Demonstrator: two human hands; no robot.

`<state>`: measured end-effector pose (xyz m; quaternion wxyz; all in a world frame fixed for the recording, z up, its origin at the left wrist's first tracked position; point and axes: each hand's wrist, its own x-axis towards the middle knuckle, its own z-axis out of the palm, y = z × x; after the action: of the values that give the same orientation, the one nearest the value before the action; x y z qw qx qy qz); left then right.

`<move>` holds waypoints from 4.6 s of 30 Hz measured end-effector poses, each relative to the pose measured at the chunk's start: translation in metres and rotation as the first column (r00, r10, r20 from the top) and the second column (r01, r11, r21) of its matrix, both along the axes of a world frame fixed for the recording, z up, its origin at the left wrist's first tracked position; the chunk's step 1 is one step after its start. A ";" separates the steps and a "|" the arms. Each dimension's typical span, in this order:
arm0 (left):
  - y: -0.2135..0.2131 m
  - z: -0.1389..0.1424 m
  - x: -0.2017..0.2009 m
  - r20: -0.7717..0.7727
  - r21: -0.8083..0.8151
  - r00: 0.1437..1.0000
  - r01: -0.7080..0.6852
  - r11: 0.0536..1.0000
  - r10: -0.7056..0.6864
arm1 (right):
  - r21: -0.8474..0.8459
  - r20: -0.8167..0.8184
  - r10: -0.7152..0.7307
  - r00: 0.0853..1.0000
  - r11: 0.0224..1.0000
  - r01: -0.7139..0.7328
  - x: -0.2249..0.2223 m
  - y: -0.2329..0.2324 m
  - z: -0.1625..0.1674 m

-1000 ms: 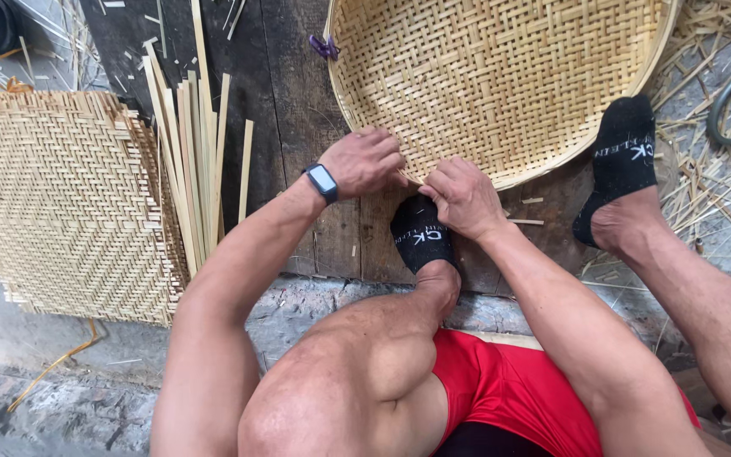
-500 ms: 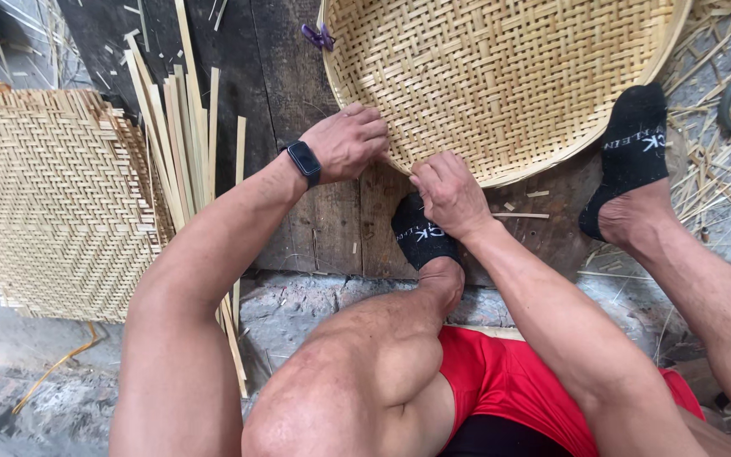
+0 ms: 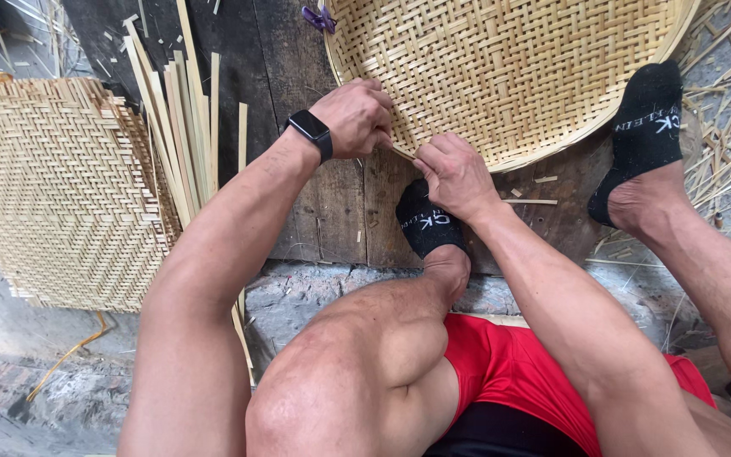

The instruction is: The person places a woven mat into a circular frame, trims excess strands with shears, and secures the edge with a thin bamboo strip. They repeat the process on a second mat, trimming and fitting it into another frame.

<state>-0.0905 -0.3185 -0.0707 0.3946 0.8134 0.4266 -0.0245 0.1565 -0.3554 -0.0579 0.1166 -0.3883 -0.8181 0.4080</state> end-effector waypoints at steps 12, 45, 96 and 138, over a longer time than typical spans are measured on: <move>-0.011 0.010 0.014 -0.148 0.076 0.989 -0.008 0.997 0.019 | 0.163 -0.020 0.000 1.000 0.987 0.003 0.039 0.000 0.010; -0.034 0.014 0.041 0.064 0.029 0.929 -0.367 0.930 0.365 | -0.273 0.248 -0.111 0.962 0.945 0.179 0.081 0.035 0.011; -0.085 0.023 0.118 0.142 0.192 0.887 -0.461 0.867 0.440 | 0.125 -0.013 0.071 0.997 0.990 -0.069 0.087 0.007 0.002; -0.127 -0.037 0.181 -0.133 -0.846 -0.467 -0.405 -0.346 0.874 | 0.134 -0.021 0.001 1.000 0.991 0.002 0.085 0.005 -0.002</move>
<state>0.0906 -0.4460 -0.1075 0.5952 -0.0939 0.6385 0.4789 0.2418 -0.3509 -0.0599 0.1509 -0.3755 -0.8423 0.3559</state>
